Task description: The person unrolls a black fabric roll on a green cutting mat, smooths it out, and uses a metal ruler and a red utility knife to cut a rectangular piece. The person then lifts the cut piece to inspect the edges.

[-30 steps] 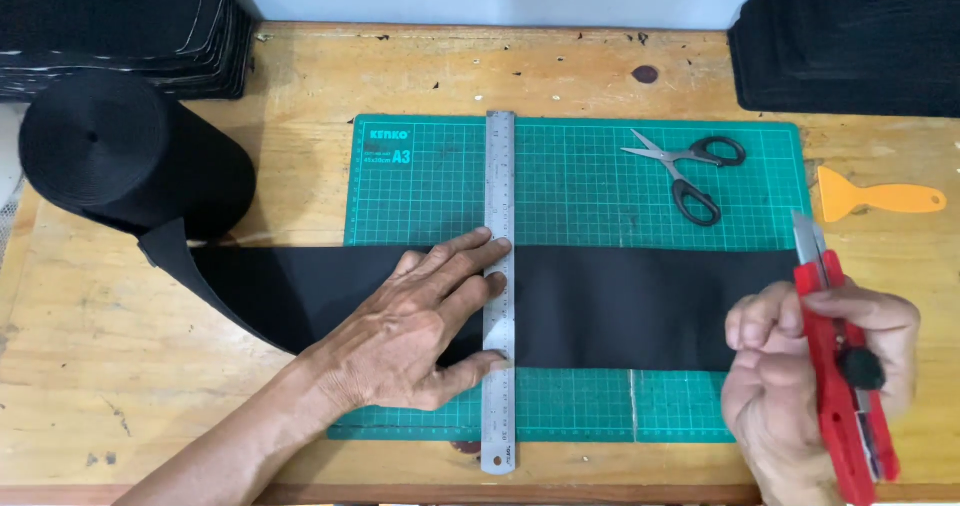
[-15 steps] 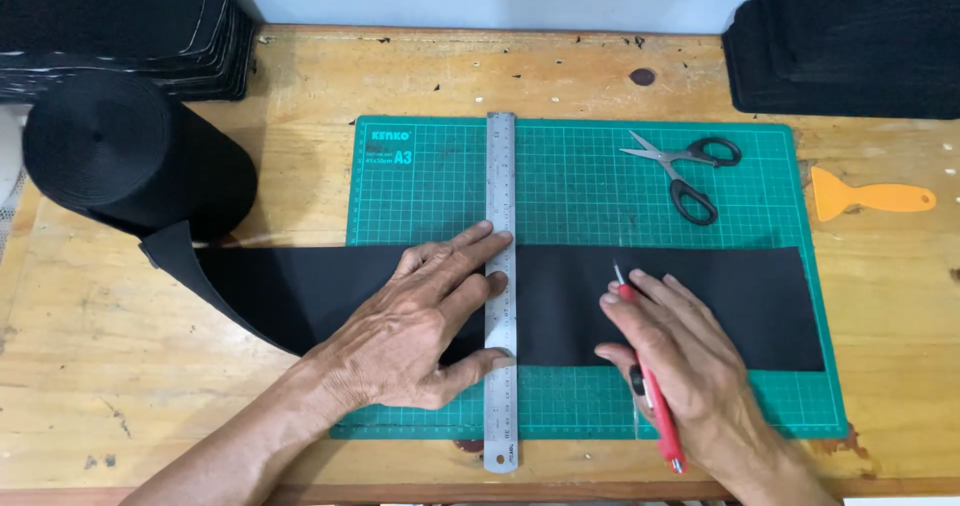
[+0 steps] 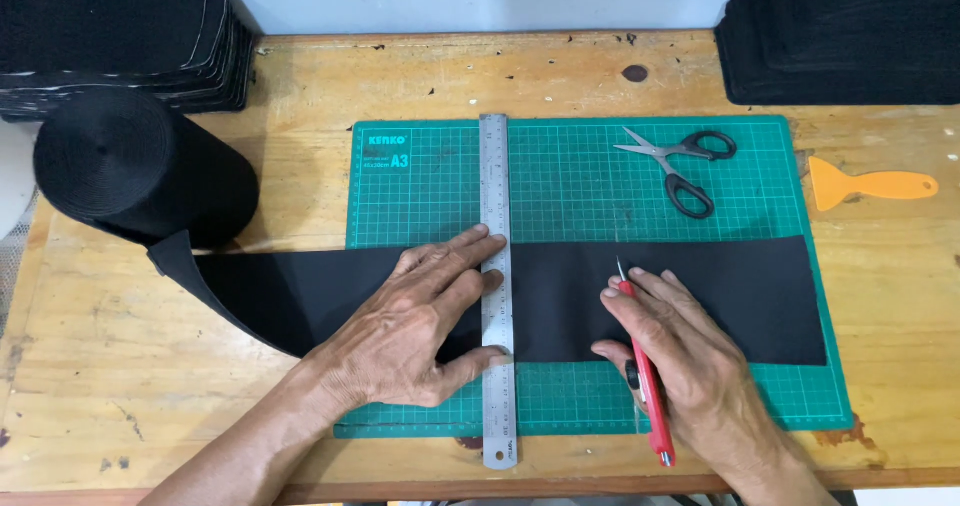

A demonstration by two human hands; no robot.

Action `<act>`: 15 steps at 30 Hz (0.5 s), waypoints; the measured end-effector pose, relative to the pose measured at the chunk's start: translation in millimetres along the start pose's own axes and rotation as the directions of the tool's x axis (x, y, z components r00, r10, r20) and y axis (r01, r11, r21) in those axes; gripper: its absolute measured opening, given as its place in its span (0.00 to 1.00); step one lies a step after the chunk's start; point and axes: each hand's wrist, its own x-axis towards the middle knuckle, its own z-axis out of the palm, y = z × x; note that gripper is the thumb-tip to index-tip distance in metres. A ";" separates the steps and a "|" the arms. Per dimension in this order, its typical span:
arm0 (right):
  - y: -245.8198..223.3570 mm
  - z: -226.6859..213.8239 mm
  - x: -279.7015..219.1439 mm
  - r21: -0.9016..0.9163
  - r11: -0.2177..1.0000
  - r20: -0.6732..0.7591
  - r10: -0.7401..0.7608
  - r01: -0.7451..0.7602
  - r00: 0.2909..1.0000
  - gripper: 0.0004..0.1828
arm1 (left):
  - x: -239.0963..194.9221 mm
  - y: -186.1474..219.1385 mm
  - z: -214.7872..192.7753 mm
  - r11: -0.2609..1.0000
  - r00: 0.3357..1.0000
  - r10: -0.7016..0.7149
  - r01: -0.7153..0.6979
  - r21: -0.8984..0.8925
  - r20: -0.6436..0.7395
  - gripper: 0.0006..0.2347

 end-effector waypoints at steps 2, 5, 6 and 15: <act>-0.1 0.0 0.5 0.006 1.000 -0.021 -0.014 0.014 1.000 0.33 | 0.6 1.0 -0.6 1.000 1.000 0.002 -0.002 0.011 -0.002 0.24; -0.7 -0.7 0.9 -0.012 1.000 -0.011 -0.012 0.012 1.000 0.33 | 1.2 1.7 -1.8 1.000 1.000 -0.008 0.008 0.003 0.016 0.25; -1.0 -0.6 0.4 -0.012 1.000 -0.012 -0.011 0.010 1.000 0.33 | 1.1 1.8 -1.5 1.000 1.000 -0.007 0.007 0.003 0.017 0.25; -0.1 -0.7 1.5 -0.048 0.998 -0.019 -0.052 0.052 0.998 0.31 | 1.7 1.0 -1.4 1.000 0.999 -0.016 0.016 0.005 0.033 0.25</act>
